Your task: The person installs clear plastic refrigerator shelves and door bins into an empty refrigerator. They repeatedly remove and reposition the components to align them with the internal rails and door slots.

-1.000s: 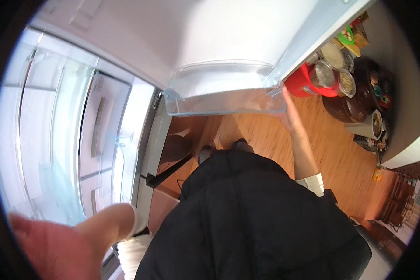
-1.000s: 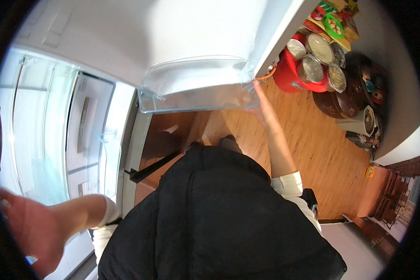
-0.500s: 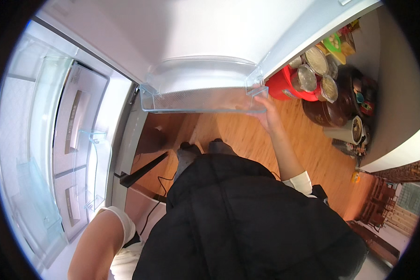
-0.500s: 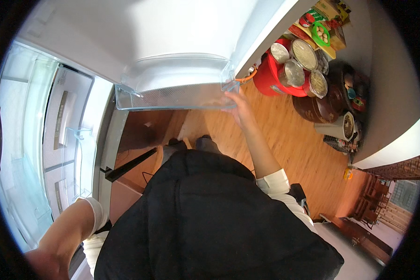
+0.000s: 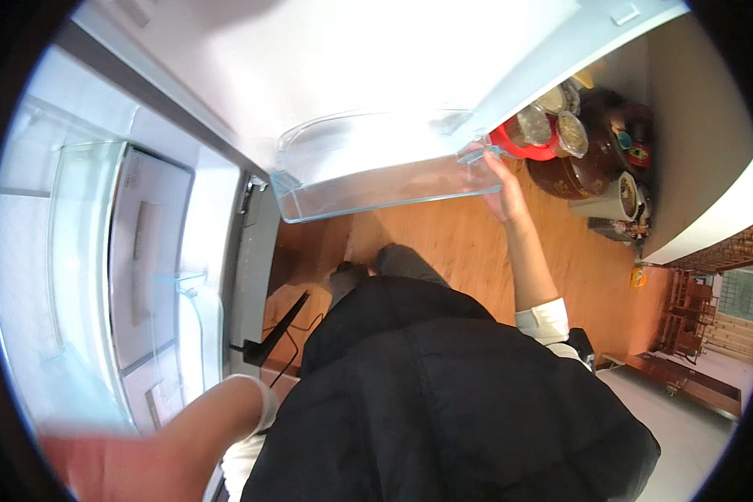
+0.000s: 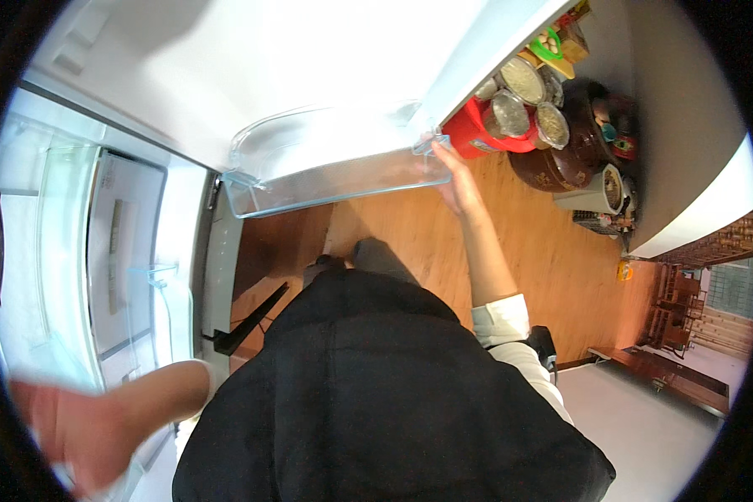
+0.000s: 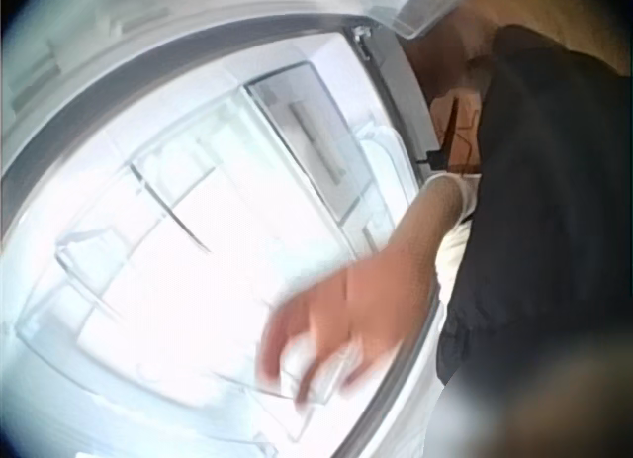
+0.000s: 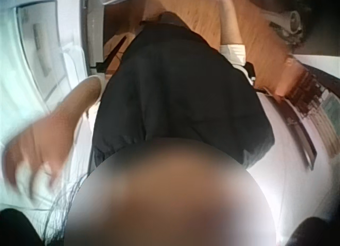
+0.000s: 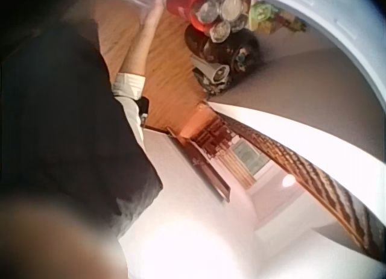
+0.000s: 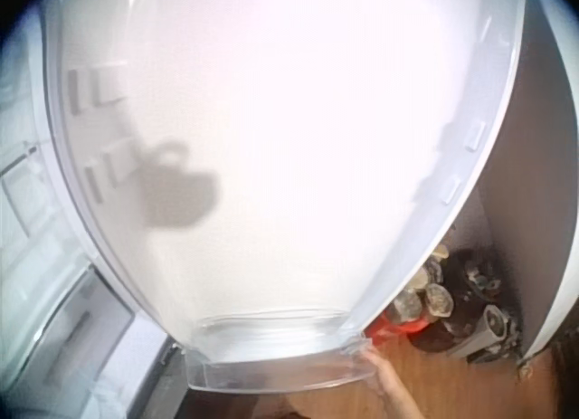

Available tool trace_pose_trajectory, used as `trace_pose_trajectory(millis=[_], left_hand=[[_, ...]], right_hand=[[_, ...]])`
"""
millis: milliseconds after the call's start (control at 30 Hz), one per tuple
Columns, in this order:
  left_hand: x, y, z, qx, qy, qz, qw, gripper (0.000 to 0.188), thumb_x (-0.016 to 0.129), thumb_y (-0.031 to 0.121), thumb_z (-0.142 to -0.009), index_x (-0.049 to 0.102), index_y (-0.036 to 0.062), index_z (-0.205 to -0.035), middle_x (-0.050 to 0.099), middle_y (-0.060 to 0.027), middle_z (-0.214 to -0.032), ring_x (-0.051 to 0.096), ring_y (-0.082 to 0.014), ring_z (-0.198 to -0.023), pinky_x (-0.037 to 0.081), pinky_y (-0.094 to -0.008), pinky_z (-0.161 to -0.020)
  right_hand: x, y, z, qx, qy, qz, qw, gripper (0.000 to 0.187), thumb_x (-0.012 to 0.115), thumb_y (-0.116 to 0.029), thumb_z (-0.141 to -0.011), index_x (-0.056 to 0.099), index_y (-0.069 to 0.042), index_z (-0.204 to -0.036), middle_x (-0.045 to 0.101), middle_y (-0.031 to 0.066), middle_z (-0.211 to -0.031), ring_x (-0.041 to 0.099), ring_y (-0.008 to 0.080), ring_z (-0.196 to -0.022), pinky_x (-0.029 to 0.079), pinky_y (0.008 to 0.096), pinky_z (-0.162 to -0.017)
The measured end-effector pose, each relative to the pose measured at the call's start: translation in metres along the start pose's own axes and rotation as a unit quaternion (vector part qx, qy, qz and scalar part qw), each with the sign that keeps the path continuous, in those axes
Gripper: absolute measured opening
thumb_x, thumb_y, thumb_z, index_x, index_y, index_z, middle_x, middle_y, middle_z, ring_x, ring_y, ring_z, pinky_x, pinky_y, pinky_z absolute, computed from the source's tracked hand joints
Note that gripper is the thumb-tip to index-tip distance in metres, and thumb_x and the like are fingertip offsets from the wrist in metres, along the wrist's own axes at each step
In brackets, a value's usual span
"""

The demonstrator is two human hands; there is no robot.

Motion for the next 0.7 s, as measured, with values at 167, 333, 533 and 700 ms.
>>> trace_pose_trajectory(millis=[167, 333, 533, 700], left_hand=[[-0.128, -0.141, 0.157, -0.417, 0.067, -0.418, 0.805, 0.023, 0.047, 0.024, -0.095, 0.058, 0.0035, -0.093, 0.058, -0.0075, -0.092, 0.058, -0.016, -0.075, 0.048, -0.0286, -0.075], [-0.181, -0.214, 0.248, -0.628, 0.116, -0.322, 0.699, 0.047, 0.064, 0.035, -0.084, 0.046, 0.0038, -0.114, 0.05, -0.0078, -0.106, 0.048, -0.0159, -0.097, 0.04, -0.0277, -0.082], [-0.166, -0.225, 0.252, -0.727, 0.157, -0.222, 0.631, 0.056, 0.057, 0.014, -0.078, 0.033, 0.002, -0.126, 0.045, -0.0107, -0.113, 0.045, -0.0216, -0.106, 0.039, -0.0348, -0.087], [-0.139, -0.207, 0.233, -0.713, 0.163, -0.197, 0.653, 0.065, 0.047, 0.012, -0.079, 0.022, 0.0038, -0.139, 0.046, -0.0112, -0.117, 0.046, -0.0239, -0.11, 0.037, -0.0402, -0.095]], right_hand=[[0.003, -0.003, 0.002, -0.009, 0.009, 0.007, 1.0, 0.049, 0.052, -0.039, -0.086, 0.046, -0.011, -0.126, 0.05, 0.0054, -0.121, 0.051, 0.0232, -0.101, 0.043, 0.0345, -0.078], [0.008, -0.011, 0.007, -0.015, 0.003, 0.02, 1.0, 0.058, 0.054, -0.037, -0.085, 0.039, -0.01, -0.134, 0.045, 0.0053, -0.127, 0.049, 0.0223, -0.105, 0.041, 0.0338, -0.081], [0.015, -0.027, 0.033, -0.007, 0.043, 0.077, 0.996, 0.06, 0.052, -0.033, -0.082, 0.037, -0.009, -0.135, 0.044, 0.0085, -0.129, 0.048, 0.0247, -0.109, 0.041, 0.0377, -0.086], [0.022, -0.051, 0.047, -0.035, 0.033, 0.071, 0.996, 0.064, 0.053, -0.034, -0.08, 0.036, -0.007, -0.135, 0.043, 0.0093, -0.13, 0.047, 0.0244, -0.111, 0.04, 0.0377, -0.088]])
Point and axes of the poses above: each hand's wrist, its own z-axis away from the middle knuckle, its own x-axis out of the palm, y = z × x, the point moved 8 cm from there along -z, towards the middle knuckle
